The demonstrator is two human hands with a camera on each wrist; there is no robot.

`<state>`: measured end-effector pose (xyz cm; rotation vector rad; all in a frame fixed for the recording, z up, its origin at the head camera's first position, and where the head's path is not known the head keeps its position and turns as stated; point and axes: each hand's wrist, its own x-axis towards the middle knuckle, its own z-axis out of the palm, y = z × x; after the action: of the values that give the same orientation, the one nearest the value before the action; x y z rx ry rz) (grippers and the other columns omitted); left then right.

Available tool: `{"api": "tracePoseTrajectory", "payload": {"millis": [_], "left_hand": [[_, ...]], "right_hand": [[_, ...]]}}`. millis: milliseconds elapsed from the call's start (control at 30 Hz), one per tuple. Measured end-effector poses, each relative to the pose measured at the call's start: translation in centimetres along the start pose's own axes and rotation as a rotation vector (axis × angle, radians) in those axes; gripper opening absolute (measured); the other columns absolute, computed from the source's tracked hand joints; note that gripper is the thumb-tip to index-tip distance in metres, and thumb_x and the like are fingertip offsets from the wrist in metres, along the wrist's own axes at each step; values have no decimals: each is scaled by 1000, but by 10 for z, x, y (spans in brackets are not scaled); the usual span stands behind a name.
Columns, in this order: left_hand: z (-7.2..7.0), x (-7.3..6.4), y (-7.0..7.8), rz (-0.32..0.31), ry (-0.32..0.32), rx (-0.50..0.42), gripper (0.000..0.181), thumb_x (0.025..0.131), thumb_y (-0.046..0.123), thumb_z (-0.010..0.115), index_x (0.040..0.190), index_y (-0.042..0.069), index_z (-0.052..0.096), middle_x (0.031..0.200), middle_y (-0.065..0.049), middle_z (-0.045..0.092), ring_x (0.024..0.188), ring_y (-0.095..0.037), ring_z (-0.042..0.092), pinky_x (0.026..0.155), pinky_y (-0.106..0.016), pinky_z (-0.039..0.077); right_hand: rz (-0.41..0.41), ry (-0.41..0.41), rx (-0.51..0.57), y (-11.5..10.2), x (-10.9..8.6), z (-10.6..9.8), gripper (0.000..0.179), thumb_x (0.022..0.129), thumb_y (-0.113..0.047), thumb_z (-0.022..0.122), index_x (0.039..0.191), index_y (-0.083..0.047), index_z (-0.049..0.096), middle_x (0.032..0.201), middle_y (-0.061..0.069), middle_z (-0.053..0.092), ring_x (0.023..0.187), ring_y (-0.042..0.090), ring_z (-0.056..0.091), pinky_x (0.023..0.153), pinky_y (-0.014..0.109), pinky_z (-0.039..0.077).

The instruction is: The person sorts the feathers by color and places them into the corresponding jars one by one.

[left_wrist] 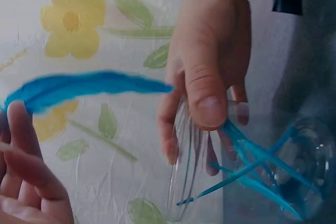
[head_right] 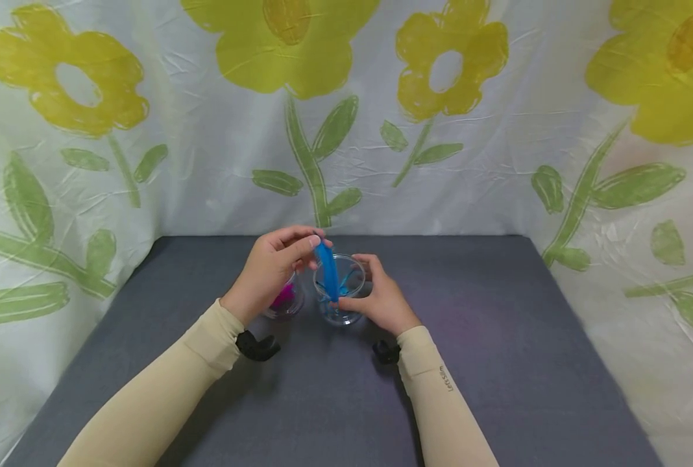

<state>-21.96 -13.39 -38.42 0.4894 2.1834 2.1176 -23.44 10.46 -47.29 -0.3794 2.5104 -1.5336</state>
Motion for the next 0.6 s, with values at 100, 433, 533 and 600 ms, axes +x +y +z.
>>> {"api": "tracePoseTrajectory", "payload": {"millis": [100, 433, 533, 600], "left_hand": [[2, 6, -2, 12, 59, -23, 31, 106, 40, 71, 129, 19, 77, 124, -4, 79, 88, -28, 72, 72, -26, 52], [20, 14, -24, -41, 141, -31, 26, 107, 36, 69, 129, 22, 76, 123, -1, 80, 82, -25, 75, 62, -23, 50], [26, 14, -29, -50, 136, -21, 25, 108, 34, 69, 128, 22, 77, 123, -2, 81, 80, -27, 76, 59, -26, 52], [29, 14, -32, -57, 130, -19, 25, 107, 34, 70, 127, 21, 78, 123, -2, 80, 78, -27, 77, 65, -31, 59]], "right_hand": [[-6, 2, 9, -1, 0, 1, 95, 84, -50, 92, 159, -34, 36, 161, 2, 54, 149, 37, 49, 118, 69, 44], [0, -4, 3, -1, -1, 1, 97, 85, -51, 92, 160, -35, 34, 164, 2, 49, 150, 37, 46, 119, 68, 44], [1, -4, 4, 0, -1, 1, 98, 84, -52, 92, 160, -36, 34, 164, 1, 48, 150, 37, 46, 119, 67, 44], [-1, -5, 1, 0, -1, 1, 98, 84, -53, 92, 160, -35, 34, 164, 0, 48, 151, 37, 46, 119, 68, 44]]}}
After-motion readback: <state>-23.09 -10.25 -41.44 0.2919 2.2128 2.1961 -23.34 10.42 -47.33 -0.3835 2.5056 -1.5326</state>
